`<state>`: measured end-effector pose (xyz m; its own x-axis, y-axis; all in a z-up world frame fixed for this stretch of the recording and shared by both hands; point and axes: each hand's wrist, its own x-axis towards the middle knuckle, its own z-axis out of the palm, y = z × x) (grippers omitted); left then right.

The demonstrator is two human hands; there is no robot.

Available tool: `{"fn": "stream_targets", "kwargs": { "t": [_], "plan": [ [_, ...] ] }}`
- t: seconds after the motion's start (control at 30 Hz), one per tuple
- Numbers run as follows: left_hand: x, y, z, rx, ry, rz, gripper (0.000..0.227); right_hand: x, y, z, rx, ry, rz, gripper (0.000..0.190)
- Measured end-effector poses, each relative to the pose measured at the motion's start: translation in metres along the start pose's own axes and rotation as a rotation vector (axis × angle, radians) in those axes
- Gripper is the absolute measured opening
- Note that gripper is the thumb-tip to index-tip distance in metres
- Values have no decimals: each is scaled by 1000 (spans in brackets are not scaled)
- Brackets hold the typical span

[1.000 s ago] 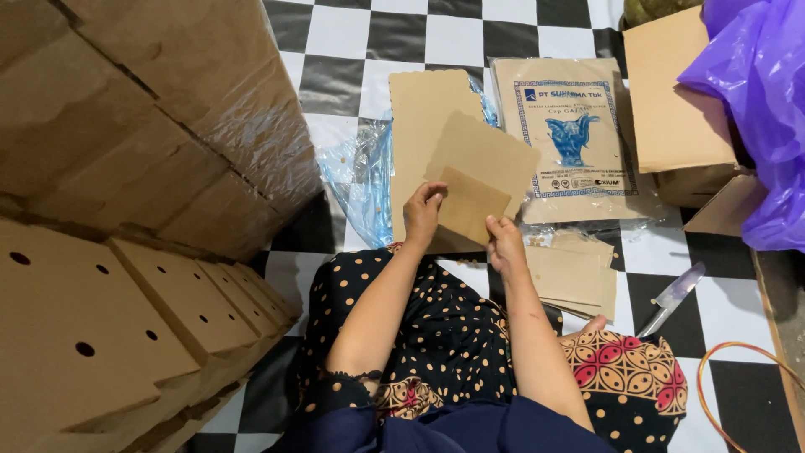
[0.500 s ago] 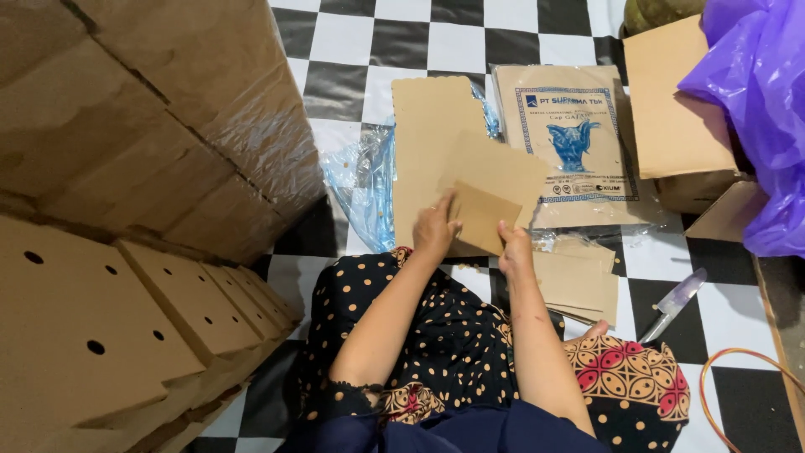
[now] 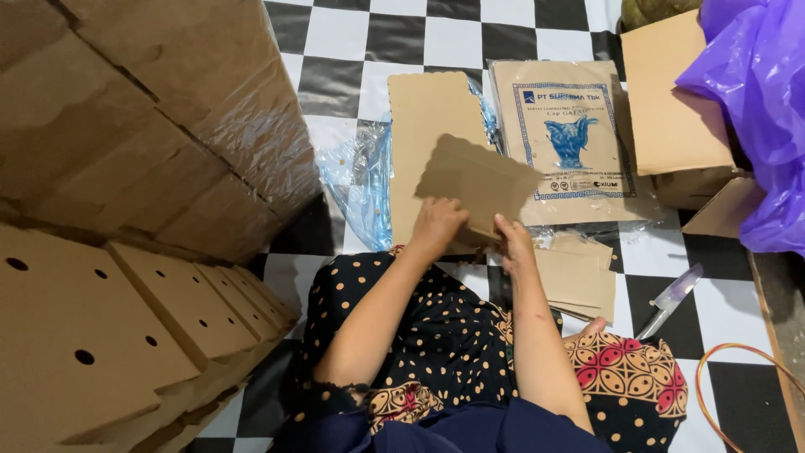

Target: The person sits on a checkered floor and assembles a small cardboard box by folding and interlocking its flaps. The person handles flat cardboard pieces, folds them into shape, and secures the tabs to form a finished box.

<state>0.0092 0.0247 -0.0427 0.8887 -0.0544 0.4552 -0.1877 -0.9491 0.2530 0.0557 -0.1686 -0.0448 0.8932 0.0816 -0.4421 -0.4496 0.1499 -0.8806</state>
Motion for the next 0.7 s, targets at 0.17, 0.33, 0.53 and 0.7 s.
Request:
{"fn": "stream_targets", "kwargs": {
  "t": [0.17,0.33,0.53,0.7],
  "plan": [
    [-15,44,-58,-84,-462,4,4,83,76,-43,-267,188,-144,21],
    [-14,24,-6,-403,-1005,-117,23,49,57,-23,-832,322,-294,41],
    [7,47,-75,-45,-556,-48,19,26,33,5,-920,241,-326,65],
    [0,25,24,-103,-482,-154,28,15,17,31,-1134,150,-436,76]
  ]
}}
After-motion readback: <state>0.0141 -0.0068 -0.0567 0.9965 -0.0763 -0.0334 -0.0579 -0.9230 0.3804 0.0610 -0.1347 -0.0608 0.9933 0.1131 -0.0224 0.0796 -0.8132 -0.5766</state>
